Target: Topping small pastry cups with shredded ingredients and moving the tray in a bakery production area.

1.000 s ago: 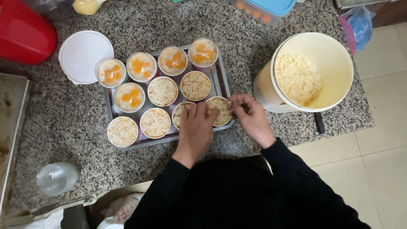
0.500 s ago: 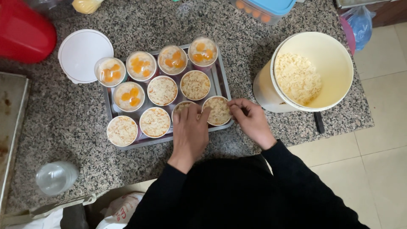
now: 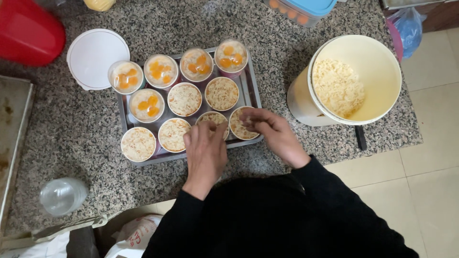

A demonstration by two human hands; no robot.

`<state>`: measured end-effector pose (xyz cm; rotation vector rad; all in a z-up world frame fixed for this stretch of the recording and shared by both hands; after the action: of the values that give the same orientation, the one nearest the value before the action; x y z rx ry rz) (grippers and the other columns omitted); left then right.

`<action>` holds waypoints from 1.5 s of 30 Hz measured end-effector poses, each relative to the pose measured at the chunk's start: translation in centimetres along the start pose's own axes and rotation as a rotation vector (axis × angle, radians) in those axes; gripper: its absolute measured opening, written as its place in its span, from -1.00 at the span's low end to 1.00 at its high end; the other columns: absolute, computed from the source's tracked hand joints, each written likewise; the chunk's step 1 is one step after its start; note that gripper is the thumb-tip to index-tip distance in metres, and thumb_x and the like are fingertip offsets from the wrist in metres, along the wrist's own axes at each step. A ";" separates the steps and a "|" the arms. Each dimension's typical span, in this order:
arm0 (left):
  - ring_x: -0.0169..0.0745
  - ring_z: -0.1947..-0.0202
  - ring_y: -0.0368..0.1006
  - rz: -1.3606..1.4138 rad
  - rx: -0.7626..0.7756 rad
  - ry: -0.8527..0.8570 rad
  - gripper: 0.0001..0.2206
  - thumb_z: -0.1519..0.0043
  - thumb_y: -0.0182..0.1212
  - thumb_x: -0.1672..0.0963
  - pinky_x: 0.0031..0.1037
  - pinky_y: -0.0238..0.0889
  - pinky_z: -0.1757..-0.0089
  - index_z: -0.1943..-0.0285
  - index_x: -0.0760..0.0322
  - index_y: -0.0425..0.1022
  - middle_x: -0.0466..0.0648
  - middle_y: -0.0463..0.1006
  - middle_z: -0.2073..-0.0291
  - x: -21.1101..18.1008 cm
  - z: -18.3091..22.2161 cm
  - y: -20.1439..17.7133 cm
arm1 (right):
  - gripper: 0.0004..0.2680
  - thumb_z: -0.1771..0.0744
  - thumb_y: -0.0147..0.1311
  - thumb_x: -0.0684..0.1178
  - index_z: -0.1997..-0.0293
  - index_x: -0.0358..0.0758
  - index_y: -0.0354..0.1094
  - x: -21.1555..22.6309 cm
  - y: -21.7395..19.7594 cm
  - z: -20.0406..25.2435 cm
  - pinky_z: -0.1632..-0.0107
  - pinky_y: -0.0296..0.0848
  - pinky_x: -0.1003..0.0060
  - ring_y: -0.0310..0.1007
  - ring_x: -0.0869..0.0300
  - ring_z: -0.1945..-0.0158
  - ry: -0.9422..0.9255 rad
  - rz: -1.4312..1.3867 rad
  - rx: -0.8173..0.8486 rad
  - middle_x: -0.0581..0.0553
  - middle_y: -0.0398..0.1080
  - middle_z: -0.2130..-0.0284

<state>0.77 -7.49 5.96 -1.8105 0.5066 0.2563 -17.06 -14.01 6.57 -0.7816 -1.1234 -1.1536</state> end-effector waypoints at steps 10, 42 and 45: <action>0.12 -0.06 0.39 -0.017 0.016 0.006 -0.67 -0.27 0.28 0.21 -0.11 0.17 -0.04 -0.22 0.06 0.65 -0.02 0.45 0.03 0.3 -0.2 1.1 | -0.58 -0.37 -0.17 -0.30 -0.31 -0.29 0.62 0.4 -0.4 -0.4 -0.41 0.50 -0.09 0.60 -0.16 -0.29 0.010 0.217 -0.026 -0.45 0.65 -0.16; 0.12 0.07 0.38 -0.045 -0.030 0.135 -0.68 -0.29 0.25 0.19 -0.17 0.18 0.03 -0.24 0.13 0.63 0.01 0.41 0.07 -1.2 0.2 1.2 | -0.85 -0.46 0.14 -0.01 -0.06 -0.13 0.63 -4.9 -5.6 2.4 0.04 0.62 -0.27 0.67 -0.39 0.07 -0.107 0.813 -0.217 -0.36 0.64 0.18; 0.11 0.05 0.38 -0.066 -0.020 0.139 -0.68 -0.29 0.25 0.17 -0.16 0.18 0.02 -0.24 0.12 0.60 -0.02 0.39 0.06 -1.7 0.4 0.9 | -0.86 -0.45 0.17 0.00 -0.05 -0.10 0.64 -5.9 -5.4 2.4 0.04 0.64 -0.21 0.69 -0.34 0.07 -0.122 0.813 -0.228 -0.30 0.68 0.18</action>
<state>-1.17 -6.92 5.76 -1.8697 0.5423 0.0905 -23.02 -11.51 1.27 -1.3407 -0.6523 -0.5453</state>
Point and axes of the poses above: each hand's wrist, its own z-axis away from the middle knuckle, its own y-axis out of the palm, x = y × z, the point moved 8 cm from there along -z, towards the middle knuckle
